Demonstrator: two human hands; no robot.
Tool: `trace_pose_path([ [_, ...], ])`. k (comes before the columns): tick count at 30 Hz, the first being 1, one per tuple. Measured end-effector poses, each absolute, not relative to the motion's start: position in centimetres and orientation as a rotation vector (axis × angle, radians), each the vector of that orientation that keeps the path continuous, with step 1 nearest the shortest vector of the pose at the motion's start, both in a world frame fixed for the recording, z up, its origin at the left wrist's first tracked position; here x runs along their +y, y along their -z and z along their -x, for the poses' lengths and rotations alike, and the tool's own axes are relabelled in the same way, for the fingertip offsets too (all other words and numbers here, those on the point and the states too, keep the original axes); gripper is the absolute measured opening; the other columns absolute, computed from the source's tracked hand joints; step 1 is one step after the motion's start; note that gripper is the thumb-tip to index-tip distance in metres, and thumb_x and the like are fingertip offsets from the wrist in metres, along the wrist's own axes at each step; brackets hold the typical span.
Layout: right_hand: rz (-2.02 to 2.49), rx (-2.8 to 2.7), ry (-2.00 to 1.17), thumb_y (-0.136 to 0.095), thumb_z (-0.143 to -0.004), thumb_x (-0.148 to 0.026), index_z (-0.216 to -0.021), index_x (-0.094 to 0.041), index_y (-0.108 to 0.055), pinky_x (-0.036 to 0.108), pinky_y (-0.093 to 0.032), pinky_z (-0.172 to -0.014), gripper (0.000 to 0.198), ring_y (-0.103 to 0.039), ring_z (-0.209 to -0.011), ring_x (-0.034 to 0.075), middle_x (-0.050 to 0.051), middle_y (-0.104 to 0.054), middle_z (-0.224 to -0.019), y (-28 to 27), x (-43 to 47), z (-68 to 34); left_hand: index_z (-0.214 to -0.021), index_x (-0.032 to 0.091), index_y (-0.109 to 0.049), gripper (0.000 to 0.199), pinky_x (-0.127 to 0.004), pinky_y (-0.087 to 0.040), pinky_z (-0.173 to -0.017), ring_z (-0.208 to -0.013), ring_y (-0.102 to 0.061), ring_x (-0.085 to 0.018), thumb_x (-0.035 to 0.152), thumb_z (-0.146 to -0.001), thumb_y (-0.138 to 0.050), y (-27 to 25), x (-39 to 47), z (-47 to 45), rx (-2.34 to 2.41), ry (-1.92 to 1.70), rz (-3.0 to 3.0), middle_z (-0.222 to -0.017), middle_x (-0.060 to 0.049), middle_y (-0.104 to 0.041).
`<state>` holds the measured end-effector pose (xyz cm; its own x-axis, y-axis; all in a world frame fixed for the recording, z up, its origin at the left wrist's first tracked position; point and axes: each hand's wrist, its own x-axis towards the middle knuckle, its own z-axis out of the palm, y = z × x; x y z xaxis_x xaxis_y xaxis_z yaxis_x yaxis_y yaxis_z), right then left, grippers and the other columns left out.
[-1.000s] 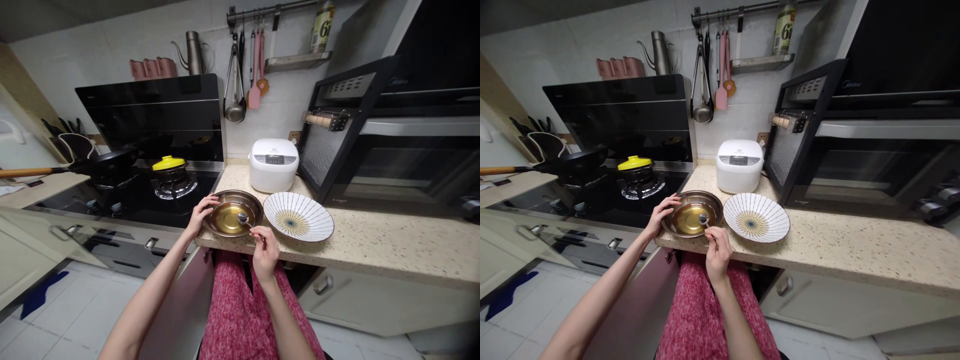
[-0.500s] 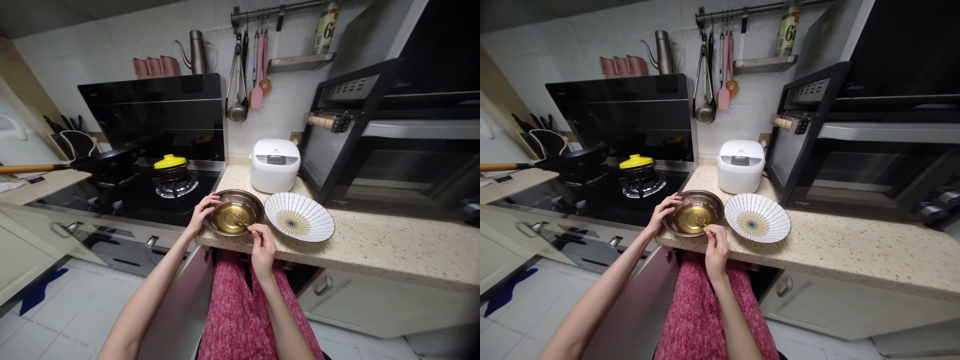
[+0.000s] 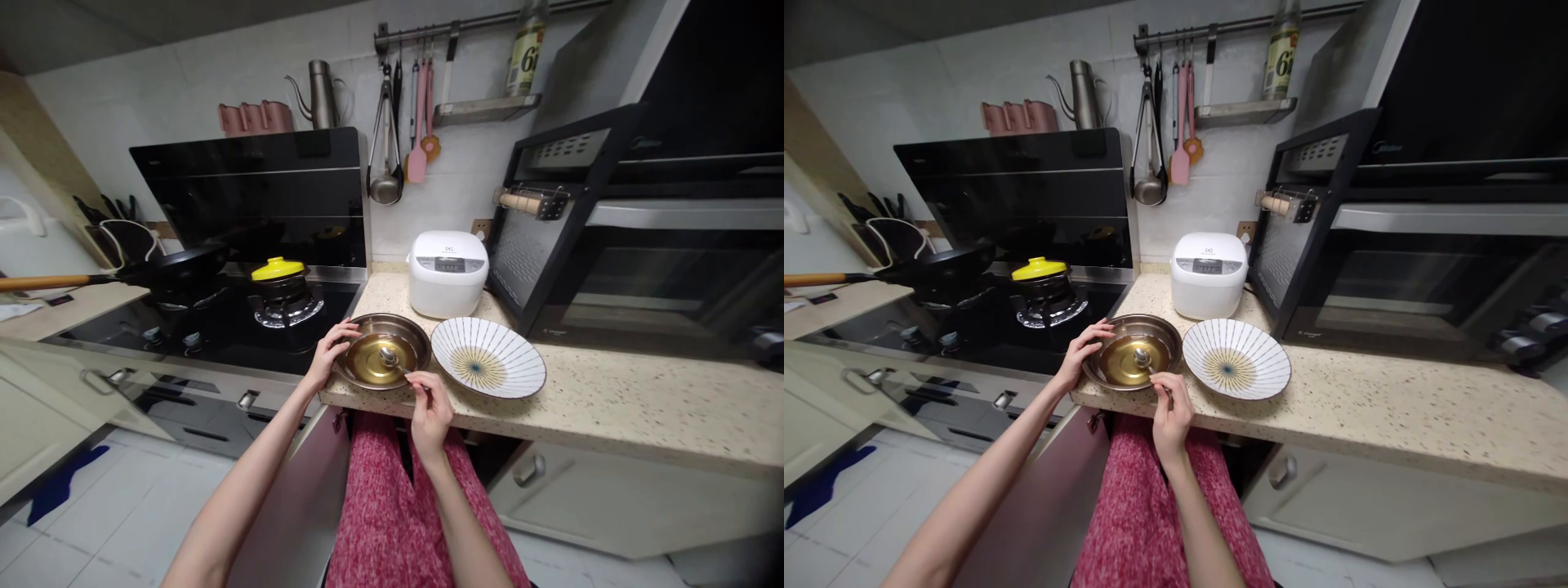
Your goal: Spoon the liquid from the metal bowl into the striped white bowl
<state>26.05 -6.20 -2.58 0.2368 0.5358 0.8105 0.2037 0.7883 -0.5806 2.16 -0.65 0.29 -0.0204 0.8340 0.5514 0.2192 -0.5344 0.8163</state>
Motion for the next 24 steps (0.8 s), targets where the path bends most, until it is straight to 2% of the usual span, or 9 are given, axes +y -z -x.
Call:
trace_pose_path([
  [8, 0.592, -1.272, -0.322, -0.054, -0.1, -0.016, -0.09, -0.022, -0.066, 0.031, -0.057, -0.073, 0.016, -0.068, -0.08, 0.016, 0.002, -0.071, -0.086, 2.7, -6.4, -26.3, -0.098, 0.021, -0.082, 0.025, -0.058, -0.024, -0.127, -0.147, -0.044, -0.036, 0.03, -0.083, -0.063, -0.3, -0.6, -2.2, 1.089, -1.6, -1.75, -0.13, -0.01, -0.072],
  [24, 0.627, -1.166, -0.178, -0.056, -0.1, -0.018, -0.092, -0.021, -0.067, 0.035, -0.057, -0.078, 0.014, -0.068, -0.082, 0.017, 0.002, -0.07, -0.085, -0.1, -7.4, -29.0, -0.1, 0.02, -0.081, 0.026, -0.058, -0.023, -0.127, -0.147, -0.044, -0.037, 0.03, -0.085, -0.063, -0.4, -0.7, -2.1, 1.084, -1.598, -1.772, -0.13, -0.011, -0.072],
])
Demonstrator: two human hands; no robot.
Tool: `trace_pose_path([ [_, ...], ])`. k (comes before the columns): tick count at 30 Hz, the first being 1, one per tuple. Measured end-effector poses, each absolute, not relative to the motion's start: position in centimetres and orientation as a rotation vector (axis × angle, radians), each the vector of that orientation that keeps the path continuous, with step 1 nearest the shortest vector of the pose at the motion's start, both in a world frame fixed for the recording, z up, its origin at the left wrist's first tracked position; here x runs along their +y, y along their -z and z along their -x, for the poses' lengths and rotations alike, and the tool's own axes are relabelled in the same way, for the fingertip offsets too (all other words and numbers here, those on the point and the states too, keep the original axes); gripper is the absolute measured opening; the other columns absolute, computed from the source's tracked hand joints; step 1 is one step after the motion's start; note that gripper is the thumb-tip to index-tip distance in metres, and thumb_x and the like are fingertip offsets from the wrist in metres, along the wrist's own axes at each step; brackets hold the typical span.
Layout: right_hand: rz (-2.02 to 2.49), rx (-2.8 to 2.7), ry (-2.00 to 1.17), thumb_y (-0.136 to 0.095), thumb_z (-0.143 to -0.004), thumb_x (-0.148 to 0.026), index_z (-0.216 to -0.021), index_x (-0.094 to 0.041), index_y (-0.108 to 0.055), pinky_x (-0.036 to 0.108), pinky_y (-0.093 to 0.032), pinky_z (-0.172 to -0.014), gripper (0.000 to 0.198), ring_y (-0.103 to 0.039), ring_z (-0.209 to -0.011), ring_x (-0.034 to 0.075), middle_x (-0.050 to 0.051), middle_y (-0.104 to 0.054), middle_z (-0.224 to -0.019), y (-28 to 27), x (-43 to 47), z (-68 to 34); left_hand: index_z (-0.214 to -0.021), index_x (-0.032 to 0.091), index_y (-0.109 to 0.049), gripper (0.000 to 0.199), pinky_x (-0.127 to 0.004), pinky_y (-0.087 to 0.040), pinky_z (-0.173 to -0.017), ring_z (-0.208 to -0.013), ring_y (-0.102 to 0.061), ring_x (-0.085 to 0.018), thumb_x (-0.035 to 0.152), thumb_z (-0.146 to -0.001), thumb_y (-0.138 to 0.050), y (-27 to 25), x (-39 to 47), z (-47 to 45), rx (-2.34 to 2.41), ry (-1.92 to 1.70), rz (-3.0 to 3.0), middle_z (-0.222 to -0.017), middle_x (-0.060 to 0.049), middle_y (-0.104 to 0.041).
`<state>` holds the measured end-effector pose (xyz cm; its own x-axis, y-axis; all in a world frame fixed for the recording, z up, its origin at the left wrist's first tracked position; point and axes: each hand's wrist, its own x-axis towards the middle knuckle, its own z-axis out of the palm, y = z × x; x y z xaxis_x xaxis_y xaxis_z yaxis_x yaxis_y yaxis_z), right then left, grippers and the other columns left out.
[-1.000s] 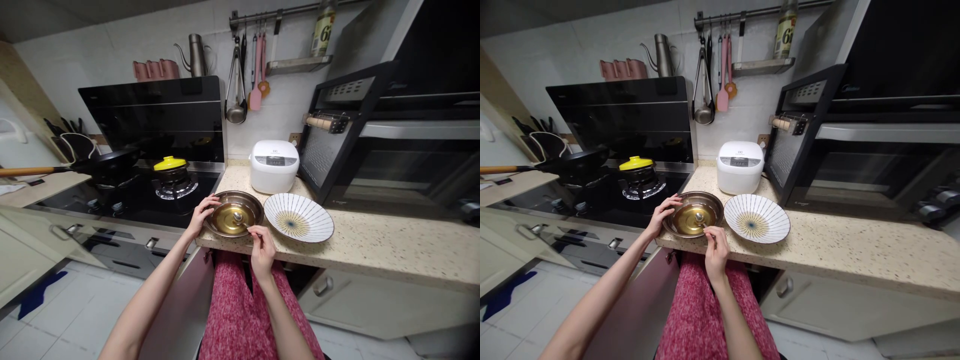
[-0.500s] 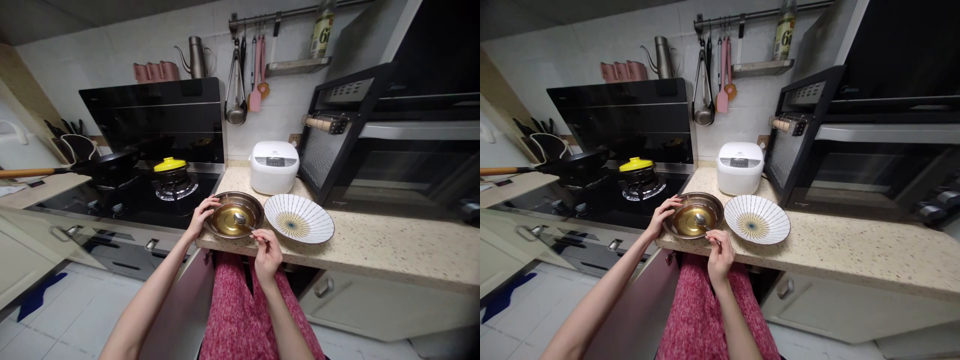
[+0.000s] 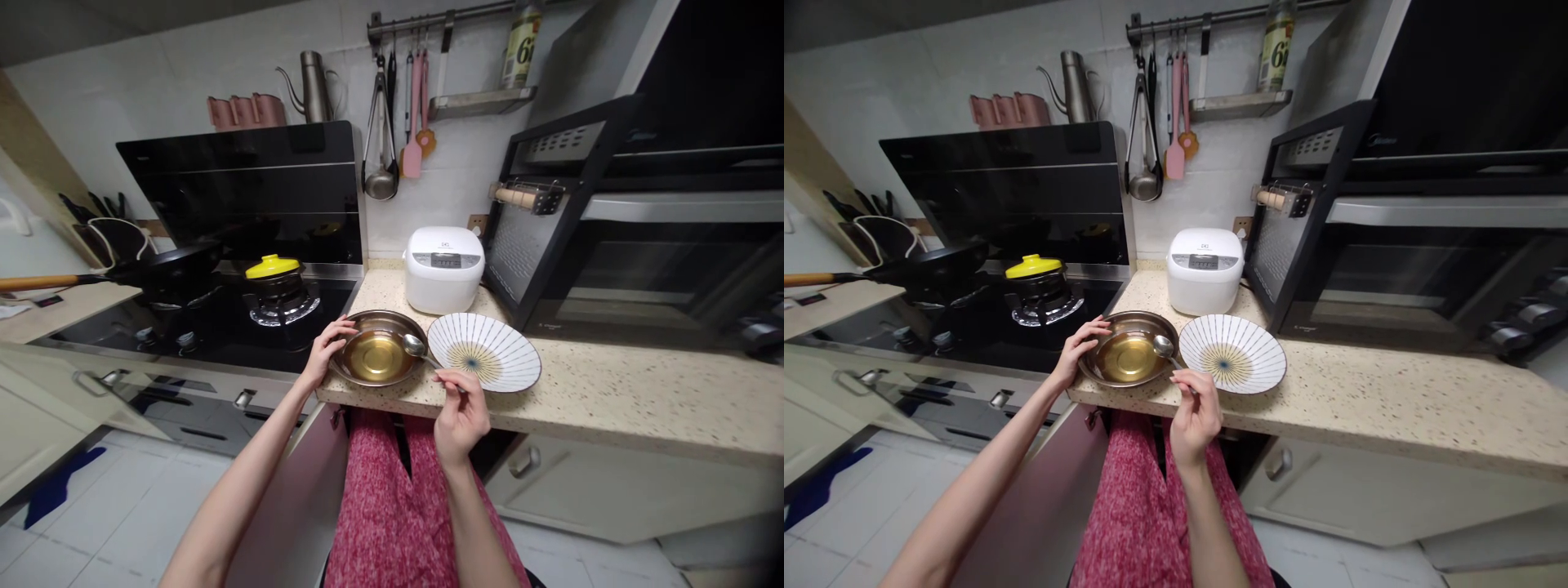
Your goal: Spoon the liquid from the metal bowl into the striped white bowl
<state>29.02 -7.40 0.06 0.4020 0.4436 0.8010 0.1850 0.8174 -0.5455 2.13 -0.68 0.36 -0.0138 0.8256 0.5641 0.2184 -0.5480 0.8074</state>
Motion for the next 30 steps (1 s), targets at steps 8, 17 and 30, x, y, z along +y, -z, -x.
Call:
trace_pose_path([
  [8, 0.649, -1.106, -0.089, -0.056, -0.1, -0.019, -0.094, -0.021, -0.066, 0.036, -0.056, -0.079, 0.011, -0.067, -0.082, 0.018, 0.003, -0.069, -0.086, -1.2, -7.1, -30.7, -0.099, 0.02, -0.081, 0.025, -0.057, -0.023, -0.127, -0.147, -0.044, -0.036, 0.029, -0.085, -0.063, -0.4, -0.7, -2.2, 1.095, -1.597, -1.761, -0.13, -0.01, -0.072],
  [17, 0.689, -1.349, 0.131, -0.054, -0.098, -0.011, -0.099, -0.022, -0.067, 0.036, -0.056, -0.082, 0.017, -0.069, -0.09, 0.019, 0.004, -0.073, -0.093, -0.5, -5.8, -33.2, -0.1, 0.02, -0.081, 0.024, -0.056, -0.024, -0.127, -0.147, -0.044, -0.036, 0.029, -0.085, -0.064, -0.4, -0.8, -2.1, 1.095, -1.601, -1.755, -0.131, -0.01, -0.072],
  [30, 0.635, -1.527, 0.257, -0.054, -0.095, -0.005, -0.105, -0.023, -0.065, 0.036, -0.06, -0.078, 0.023, -0.074, -0.091, 0.02, 0.007, -0.077, -0.097, -0.6, -5.2, -35.7, -0.099, 0.02, -0.081, 0.024, -0.056, -0.024, -0.127, -0.147, -0.044, -0.036, 0.027, -0.086, -0.063, -0.6, -0.9, -2.2, 1.106, -1.589, -1.77, -0.129, -0.01, -0.072],
])
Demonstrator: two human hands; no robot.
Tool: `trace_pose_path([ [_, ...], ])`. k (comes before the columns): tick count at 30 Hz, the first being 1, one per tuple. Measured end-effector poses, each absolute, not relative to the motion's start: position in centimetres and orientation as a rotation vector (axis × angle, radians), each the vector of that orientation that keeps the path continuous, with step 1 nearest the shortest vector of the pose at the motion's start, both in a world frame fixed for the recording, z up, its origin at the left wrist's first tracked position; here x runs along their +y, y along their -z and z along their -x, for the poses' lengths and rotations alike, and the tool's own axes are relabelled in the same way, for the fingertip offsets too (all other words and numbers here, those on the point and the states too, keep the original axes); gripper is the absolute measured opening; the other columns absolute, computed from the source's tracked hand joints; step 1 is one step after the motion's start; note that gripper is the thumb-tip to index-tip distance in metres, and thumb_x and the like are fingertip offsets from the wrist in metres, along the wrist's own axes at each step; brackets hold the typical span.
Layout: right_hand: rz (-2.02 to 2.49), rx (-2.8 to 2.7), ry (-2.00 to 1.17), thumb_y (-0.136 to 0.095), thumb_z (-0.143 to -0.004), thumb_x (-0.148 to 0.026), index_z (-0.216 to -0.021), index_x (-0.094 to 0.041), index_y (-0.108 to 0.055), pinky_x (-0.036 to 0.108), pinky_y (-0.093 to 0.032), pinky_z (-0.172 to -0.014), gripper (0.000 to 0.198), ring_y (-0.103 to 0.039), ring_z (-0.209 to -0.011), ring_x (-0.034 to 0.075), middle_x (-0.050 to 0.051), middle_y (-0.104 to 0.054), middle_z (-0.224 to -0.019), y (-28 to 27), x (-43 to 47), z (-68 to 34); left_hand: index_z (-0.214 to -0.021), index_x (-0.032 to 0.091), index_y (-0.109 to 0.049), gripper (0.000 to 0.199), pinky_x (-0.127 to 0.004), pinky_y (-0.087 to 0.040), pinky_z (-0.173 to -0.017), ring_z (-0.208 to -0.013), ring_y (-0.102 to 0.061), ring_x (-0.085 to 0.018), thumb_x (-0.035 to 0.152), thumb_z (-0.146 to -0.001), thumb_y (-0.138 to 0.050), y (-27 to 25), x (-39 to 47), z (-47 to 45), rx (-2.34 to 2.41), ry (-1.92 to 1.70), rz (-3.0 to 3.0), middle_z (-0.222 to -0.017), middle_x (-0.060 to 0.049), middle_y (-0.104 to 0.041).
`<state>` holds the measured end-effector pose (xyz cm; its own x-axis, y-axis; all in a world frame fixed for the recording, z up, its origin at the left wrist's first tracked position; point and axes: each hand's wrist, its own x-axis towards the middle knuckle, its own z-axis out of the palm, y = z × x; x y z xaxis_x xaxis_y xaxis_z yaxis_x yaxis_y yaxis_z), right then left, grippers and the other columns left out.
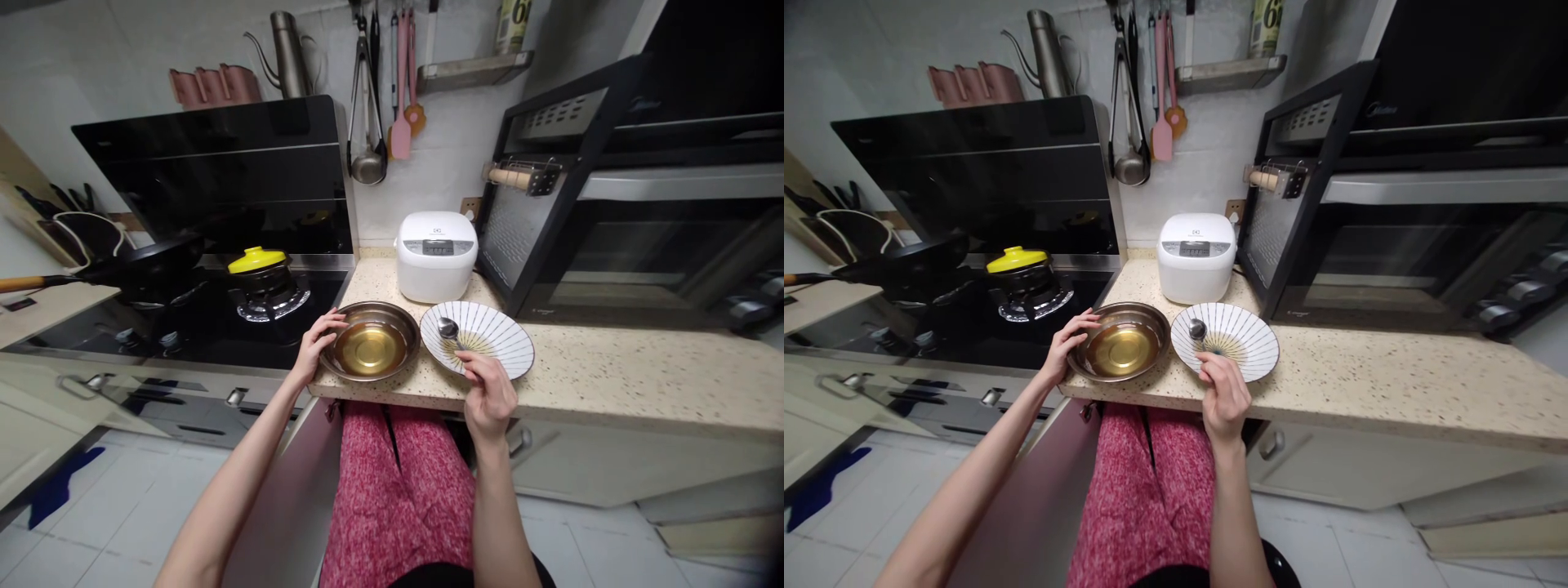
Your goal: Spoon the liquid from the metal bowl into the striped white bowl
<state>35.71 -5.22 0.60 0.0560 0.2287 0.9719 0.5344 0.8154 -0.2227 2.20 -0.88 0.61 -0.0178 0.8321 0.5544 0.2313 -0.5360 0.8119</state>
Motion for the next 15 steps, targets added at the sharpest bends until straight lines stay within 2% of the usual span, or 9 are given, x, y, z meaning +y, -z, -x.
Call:
trace_pose_path([
  [10, 0.644, -1.613, 0.22, -0.059, -0.094, -0.007, -0.107, -0.023, -0.066, 0.035, -0.061, -0.078, 0.021, -0.074, -0.09, 0.02, 0.006, -0.075, -0.094, -0.87, -5.42, -36.19, -0.1, 0.019, -0.081, 0.025, -0.057, -0.023, -0.127, -0.148, -0.043, -0.036, 0.027, -0.086, -0.061, -0.55, -0.88, -2.23, 1.103, -1.586, -1.779, -0.13, -0.01, -0.072],
  [15, 0.639, -1.6, 0.3, -0.058, -0.093, -0.002, -0.115, -0.023, -0.065, 0.034, -0.061, -0.079, 0.031, -0.072, -0.087, 0.019, 0.005, -0.073, -0.092, -1.24, -5.42, -36.12, -0.099, 0.02, -0.081, 0.026, -0.057, -0.024, -0.127, -0.146, -0.046, -0.036, 0.029, -0.085, -0.062, -0.45, -0.76, -2.26, 1.115, -1.585, -1.769, -0.129, -0.01, -0.073],
])
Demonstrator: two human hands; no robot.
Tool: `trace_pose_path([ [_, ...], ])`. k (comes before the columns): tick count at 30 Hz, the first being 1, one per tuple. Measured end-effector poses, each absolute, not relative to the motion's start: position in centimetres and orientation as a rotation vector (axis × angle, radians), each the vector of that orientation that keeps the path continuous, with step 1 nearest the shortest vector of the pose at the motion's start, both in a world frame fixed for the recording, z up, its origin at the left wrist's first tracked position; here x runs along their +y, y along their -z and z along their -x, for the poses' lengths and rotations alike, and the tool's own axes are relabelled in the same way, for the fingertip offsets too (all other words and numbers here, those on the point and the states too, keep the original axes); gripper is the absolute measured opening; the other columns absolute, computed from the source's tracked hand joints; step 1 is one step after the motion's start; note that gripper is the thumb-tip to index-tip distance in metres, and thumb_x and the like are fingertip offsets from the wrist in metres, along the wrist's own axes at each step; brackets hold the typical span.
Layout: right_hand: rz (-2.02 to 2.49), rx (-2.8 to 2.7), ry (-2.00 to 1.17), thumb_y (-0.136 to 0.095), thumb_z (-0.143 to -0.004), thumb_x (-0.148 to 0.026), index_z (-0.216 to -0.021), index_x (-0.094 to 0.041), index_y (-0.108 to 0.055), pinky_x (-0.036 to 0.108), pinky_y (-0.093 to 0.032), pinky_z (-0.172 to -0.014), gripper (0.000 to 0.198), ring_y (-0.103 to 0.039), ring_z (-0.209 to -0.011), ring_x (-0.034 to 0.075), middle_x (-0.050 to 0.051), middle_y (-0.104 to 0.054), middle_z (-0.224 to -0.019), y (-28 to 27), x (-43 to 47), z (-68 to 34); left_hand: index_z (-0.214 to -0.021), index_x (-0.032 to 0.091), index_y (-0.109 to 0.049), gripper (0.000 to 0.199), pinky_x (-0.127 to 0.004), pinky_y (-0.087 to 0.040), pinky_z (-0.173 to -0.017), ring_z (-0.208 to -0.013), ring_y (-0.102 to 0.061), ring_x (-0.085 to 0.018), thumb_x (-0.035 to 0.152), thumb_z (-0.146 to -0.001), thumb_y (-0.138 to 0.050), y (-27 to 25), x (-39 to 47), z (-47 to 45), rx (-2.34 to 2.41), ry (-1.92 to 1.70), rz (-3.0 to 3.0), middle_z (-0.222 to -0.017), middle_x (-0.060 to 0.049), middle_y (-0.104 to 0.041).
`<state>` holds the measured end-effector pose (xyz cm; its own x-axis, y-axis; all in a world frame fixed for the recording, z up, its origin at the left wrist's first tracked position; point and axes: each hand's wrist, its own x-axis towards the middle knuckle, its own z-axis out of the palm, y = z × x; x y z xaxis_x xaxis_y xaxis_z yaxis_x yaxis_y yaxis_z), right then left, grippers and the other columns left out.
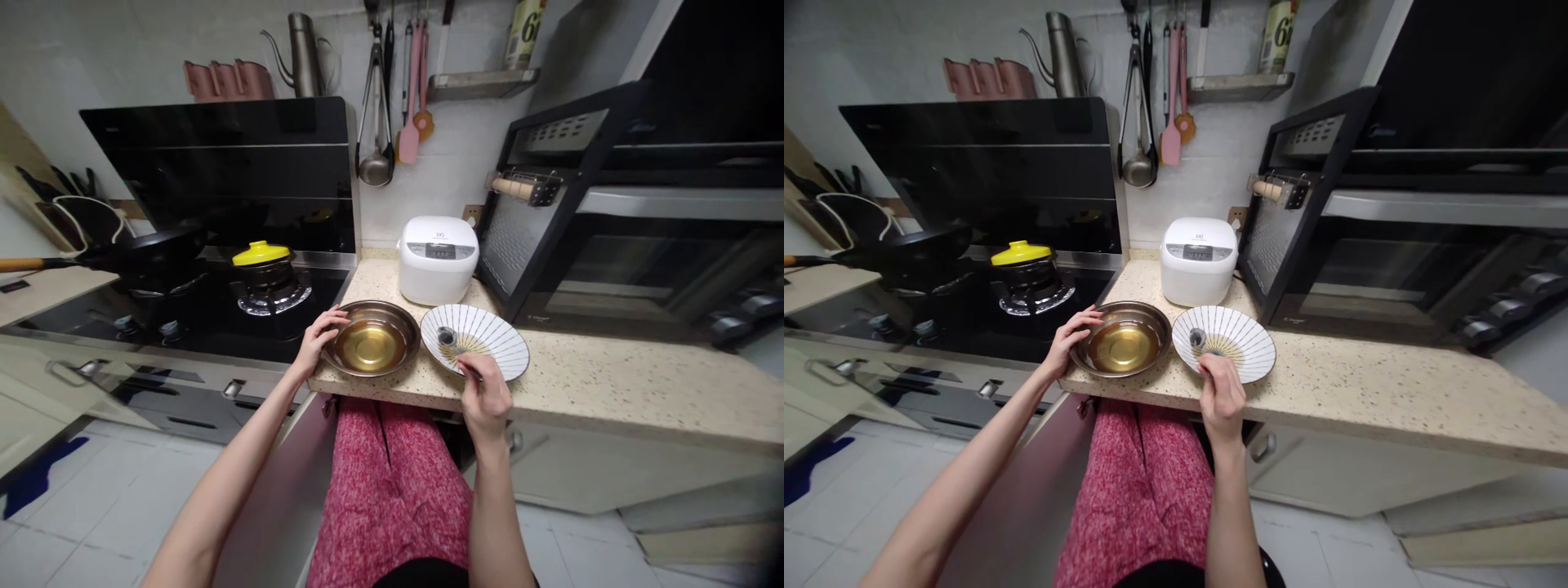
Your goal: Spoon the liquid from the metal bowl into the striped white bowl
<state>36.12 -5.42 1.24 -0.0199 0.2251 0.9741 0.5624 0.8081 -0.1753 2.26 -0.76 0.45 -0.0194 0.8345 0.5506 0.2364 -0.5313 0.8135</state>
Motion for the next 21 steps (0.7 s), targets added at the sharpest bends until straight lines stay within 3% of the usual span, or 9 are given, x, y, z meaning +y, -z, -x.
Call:
trace_pose_path([
  [11, 0.665, -1.566, 0.356, -0.056, -0.093, -0.002, -0.111, -0.023, -0.065, 0.033, -0.06, -0.077, 0.028, -0.071, -0.086, 0.018, 0.003, -0.072, -0.092, -1.1, -5.5, -36.5, -0.099, 0.021, -0.081, 0.025, -0.057, -0.023, -0.128, -0.146, -0.045, -0.035, 0.029, -0.084, -0.062, -0.3, -0.7, -2.3, 1.088, -1.58, -1.766, -0.13, -0.009, -0.072],
  [15, 0.627, -1.388, 0.192, -0.063, -0.094, -0.01, -0.104, -0.022, -0.065, 0.036, -0.062, -0.081, 0.016, -0.074, -0.088, 0.019, 0.004, -0.074, -0.094, -1.0, -5.9, -35.5, -0.098, 0.021, -0.081, 0.025, -0.057, -0.024, -0.128, -0.145, -0.047, -0.035, 0.029, -0.084, -0.063, -0.2, -0.5, -2.3, 1.073, -1.59, -1.761, -0.128, -0.009, -0.073],
  [21, 0.569, -1.236, -0.039, -0.059, -0.098, -0.016, -0.103, -0.021, -0.065, 0.033, -0.064, -0.068, 0.009, -0.074, -0.08, 0.018, 0.006, -0.074, -0.093, -1.2, -6.9, -31.9, -0.096, 0.021, -0.082, 0.023, -0.058, -0.026, -0.126, -0.14, -0.051, -0.036, 0.029, -0.083, -0.065, -0.1, -0.4, -2.4, 1.028, -1.632, -1.753, -0.124, -0.01, -0.074],
])
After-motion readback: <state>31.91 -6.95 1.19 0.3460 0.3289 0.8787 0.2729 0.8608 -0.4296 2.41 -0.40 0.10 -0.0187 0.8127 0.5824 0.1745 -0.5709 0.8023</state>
